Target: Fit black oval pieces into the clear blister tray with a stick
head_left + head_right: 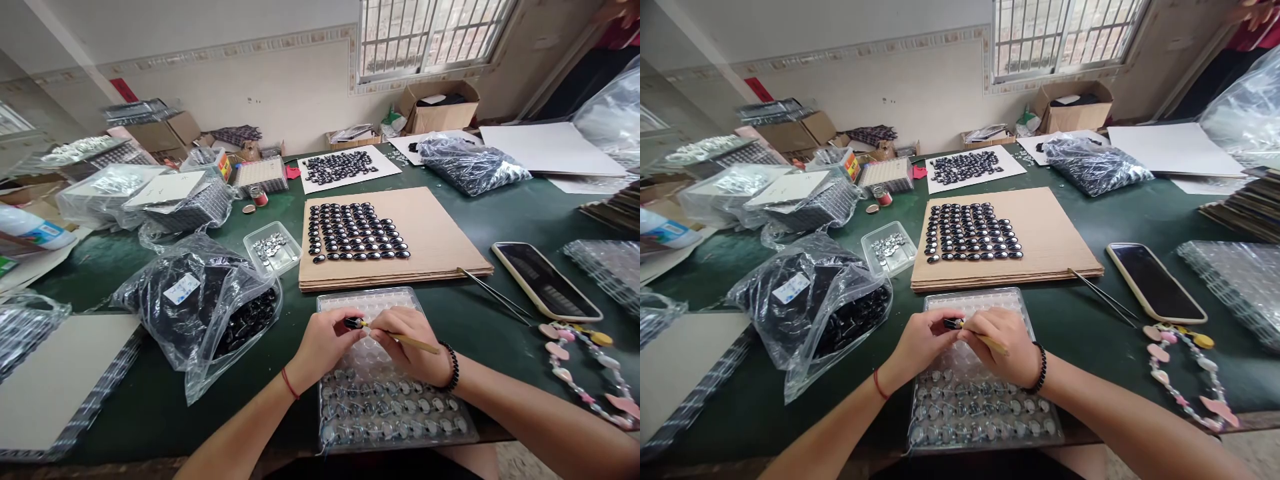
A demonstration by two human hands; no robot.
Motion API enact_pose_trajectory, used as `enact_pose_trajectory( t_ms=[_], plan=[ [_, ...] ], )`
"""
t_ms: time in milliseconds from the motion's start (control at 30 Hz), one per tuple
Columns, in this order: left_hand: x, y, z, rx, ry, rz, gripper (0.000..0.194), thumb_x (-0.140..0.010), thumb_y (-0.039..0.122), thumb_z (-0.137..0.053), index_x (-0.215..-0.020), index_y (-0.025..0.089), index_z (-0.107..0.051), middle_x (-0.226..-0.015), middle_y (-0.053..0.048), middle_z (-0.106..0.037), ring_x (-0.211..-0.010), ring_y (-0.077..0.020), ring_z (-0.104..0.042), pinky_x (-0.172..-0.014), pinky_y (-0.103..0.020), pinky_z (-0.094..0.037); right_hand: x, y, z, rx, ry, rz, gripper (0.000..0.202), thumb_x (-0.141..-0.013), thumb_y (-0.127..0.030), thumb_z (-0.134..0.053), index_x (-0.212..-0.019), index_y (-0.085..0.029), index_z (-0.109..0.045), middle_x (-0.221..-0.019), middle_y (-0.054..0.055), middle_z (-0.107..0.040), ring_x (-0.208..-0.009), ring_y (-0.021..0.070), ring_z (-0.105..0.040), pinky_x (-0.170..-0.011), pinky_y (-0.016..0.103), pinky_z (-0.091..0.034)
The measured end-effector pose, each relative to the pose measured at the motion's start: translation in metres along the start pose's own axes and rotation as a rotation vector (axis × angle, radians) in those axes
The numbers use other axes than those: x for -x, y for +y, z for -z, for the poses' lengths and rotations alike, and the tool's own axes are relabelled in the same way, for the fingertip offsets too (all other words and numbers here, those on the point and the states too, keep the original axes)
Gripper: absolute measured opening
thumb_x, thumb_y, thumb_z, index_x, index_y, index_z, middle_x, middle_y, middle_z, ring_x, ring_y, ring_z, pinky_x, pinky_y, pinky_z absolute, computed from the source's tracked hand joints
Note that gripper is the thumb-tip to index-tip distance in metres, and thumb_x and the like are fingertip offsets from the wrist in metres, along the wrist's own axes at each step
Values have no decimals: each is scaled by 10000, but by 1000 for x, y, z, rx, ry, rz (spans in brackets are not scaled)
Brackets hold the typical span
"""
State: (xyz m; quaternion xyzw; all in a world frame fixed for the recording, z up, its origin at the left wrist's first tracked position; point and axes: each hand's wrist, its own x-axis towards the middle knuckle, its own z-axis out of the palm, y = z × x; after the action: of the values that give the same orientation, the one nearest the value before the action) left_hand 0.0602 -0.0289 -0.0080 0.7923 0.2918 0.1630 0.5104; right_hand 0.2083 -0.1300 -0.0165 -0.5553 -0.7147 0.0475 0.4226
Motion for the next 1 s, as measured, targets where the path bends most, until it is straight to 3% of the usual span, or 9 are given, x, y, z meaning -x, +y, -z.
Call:
enact_pose_trajectory(
  t_ms=[600, 767, 933, 1000],
  plan=[
    [-1, -3, -2, -15, -19, -5, 253, -688, 292, -644, -917, 185, -659, -885, -23, -674, -723, -139, -612, -667, -217, -484, 1, -1, 1, 73, 16, 16, 217, -899, -269, -383, -758, -164, -511, -621, 13, -561, -544, 114, -466, -553, 245, -324],
    [-2, 1, 0, -59, -52, 15, 238, -731, 286, -584, -935, 185, -655, -766, -20, -671, -594, -125, -577, -561, -216, -457, -1, -2, 0, 141, 0, 59, 204, -890, -256, -406, -745, -165, -516, -615, 13, -560, -539, 114, -452, -551, 247, -323],
    [-3, 2, -1, -11, -12, -23, 207, -789, 275, -509, -900, 170, -650, -856, -39, -665, -739, -144, -598, -682, -231, -462, 0, -5, -2, 214, -58, 118, 197, -888, -239, -415, -744, -158, -522, -609, 26, -546, -534, 122, -442, -538, 255, -322],
    [-2, 2, -3, 25, 0, -11, 202, -795, 269, -500, -892, 155, -635, -824, -48, -656, -704, -136, -592, -657, -230, -464, 0, -4, -3, 151, -73, 100, 196, -890, -248, -408, -757, -159, -521, -627, 32, -547, -547, 126, -457, -542, 258, -334]
  ],
)
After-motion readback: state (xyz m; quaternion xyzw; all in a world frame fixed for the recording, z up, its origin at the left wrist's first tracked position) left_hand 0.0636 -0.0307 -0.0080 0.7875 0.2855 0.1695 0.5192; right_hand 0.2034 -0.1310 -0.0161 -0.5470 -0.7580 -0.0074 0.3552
